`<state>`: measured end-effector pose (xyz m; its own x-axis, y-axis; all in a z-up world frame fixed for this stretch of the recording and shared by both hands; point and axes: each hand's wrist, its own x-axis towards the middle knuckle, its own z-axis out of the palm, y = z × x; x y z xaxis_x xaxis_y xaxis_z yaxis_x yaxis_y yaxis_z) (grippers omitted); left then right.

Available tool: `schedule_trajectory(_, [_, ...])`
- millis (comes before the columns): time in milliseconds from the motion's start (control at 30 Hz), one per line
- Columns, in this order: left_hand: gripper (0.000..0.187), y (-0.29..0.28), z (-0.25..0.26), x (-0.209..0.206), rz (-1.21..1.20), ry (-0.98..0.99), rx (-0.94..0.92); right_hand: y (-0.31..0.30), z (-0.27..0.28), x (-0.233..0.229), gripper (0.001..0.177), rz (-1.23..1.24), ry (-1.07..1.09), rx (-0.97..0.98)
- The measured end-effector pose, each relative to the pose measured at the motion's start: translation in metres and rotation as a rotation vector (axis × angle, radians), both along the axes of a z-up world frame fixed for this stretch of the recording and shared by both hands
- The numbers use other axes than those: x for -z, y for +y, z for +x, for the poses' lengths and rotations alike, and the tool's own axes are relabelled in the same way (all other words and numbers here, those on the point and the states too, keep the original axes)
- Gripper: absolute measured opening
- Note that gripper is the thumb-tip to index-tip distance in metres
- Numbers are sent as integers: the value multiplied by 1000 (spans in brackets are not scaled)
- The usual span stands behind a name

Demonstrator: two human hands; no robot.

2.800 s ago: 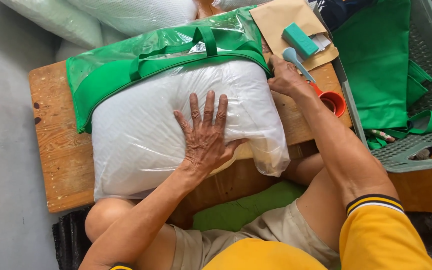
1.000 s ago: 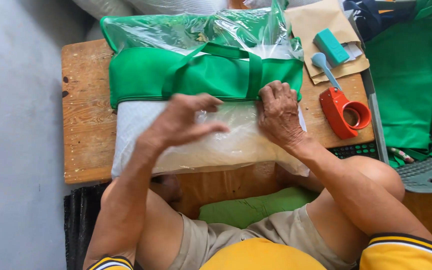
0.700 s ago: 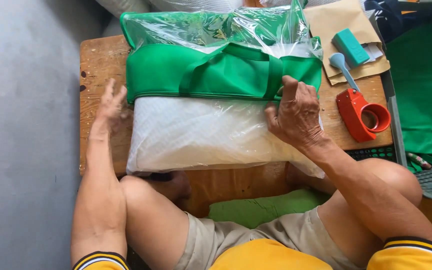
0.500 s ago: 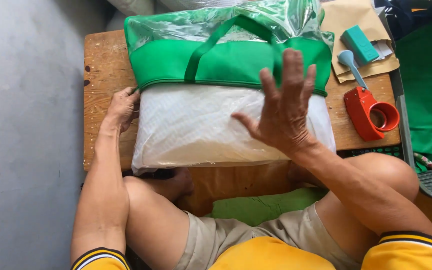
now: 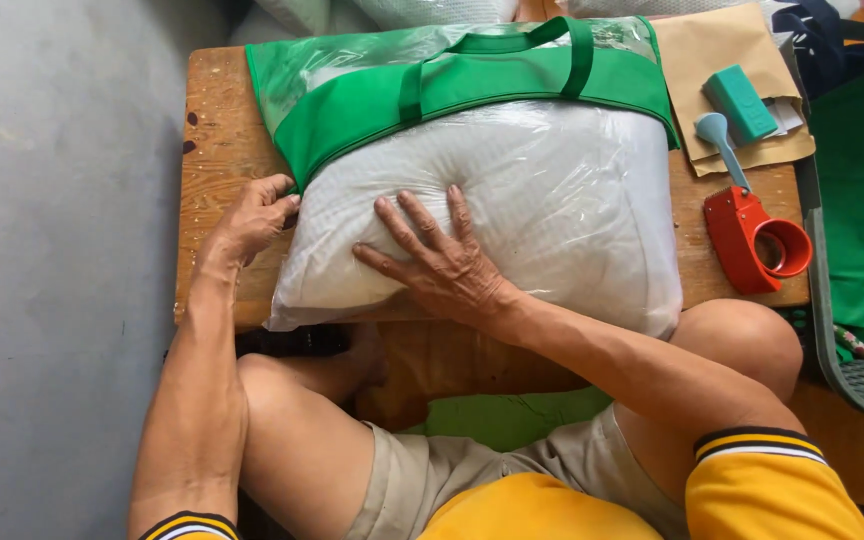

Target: The person places a plastic-wrapped pillow into a green zippered bag, zips the bag closed, and then applies a label to the front of the bag using a handheld stamper.

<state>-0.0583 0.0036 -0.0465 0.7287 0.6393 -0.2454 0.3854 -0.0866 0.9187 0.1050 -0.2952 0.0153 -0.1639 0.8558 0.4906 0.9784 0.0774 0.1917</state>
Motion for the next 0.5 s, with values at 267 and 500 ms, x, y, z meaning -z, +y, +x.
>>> schedule_trajectory(267, [20, -81, -3, -117, 46, 193, 124, 12, 8, 5, 90, -89, 78, 119])
schedule_trajectory(500, [20, 7, -34, 8, 373, 551, 148, -21, 54, -56, 99, -276, 356, -158])
